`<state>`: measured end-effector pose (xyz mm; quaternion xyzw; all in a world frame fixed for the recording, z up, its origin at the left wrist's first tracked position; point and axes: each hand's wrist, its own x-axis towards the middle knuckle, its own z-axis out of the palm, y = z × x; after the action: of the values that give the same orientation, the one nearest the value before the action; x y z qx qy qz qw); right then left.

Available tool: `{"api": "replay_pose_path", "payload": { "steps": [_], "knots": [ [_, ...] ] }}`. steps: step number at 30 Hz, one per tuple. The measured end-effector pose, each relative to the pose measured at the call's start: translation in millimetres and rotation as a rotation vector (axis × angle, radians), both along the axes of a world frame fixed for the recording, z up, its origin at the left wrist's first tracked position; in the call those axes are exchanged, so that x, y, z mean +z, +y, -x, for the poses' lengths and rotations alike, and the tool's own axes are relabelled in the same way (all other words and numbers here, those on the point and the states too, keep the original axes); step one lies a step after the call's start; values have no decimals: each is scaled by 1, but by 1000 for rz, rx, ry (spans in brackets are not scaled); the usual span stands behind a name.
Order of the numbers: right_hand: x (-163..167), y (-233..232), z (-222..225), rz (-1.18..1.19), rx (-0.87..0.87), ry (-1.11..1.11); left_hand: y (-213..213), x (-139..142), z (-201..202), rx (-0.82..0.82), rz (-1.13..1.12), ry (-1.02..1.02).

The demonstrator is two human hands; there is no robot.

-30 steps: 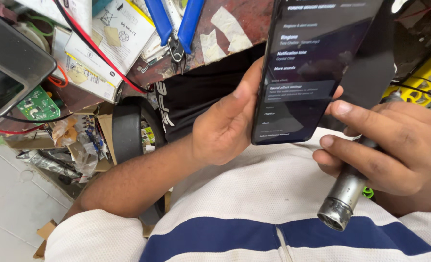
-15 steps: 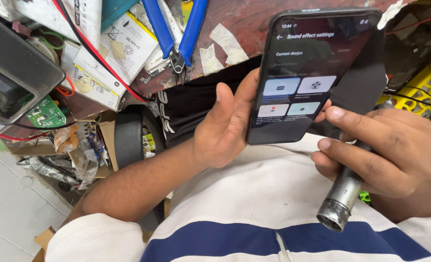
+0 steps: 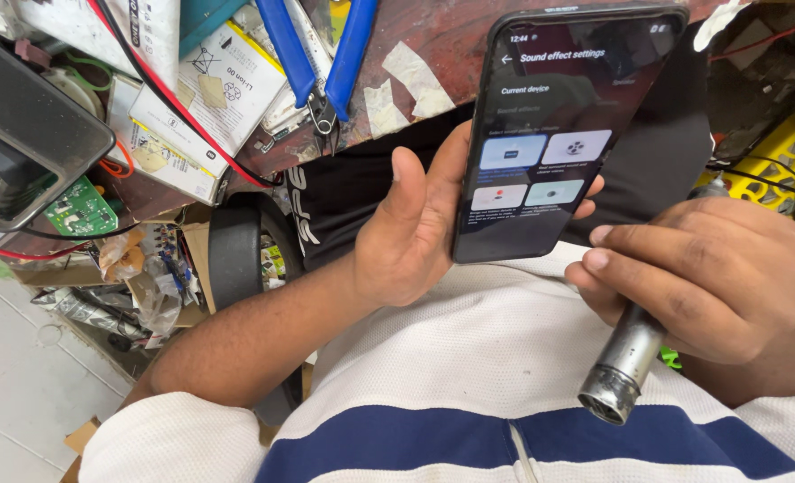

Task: The person prepares a small black connector by wrapping it with white tape, trims the tape with orange scissors, and inserts the connector into a disassembled smartphone. They then use a hot air gun on the phone's edge and navigate the phone's screen to check sound settings.

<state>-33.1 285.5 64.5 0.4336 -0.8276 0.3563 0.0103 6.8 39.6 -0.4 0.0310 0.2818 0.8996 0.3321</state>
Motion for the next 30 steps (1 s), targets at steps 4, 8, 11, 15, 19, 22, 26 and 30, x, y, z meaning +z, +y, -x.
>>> {"api": "replay_pose_path", "payload": {
  "steps": [4,8,11,15,19,22,26,30],
  "knots": [
    [-2,3,4,9,47,4,1,2,1,-4,-7,-18],
    [-10,5,9,63,110,74,0,2,2,-1,-13,-19],
    [-15,9,8,82,150,82,1,2,2,-6,-3,-25],
    [-16,14,3,85,166,59,2,2,4,-8,19,-11],
    [-12,10,0,70,138,46,2,4,3,-4,19,-18],
    [-7,5,2,71,147,65,3,3,3,-9,7,-39],
    [-7,14,-6,36,182,86,2,3,3,-16,14,-19],
    [-11,31,-20,43,212,161,3,3,2,-17,21,-32]
  ]
}}
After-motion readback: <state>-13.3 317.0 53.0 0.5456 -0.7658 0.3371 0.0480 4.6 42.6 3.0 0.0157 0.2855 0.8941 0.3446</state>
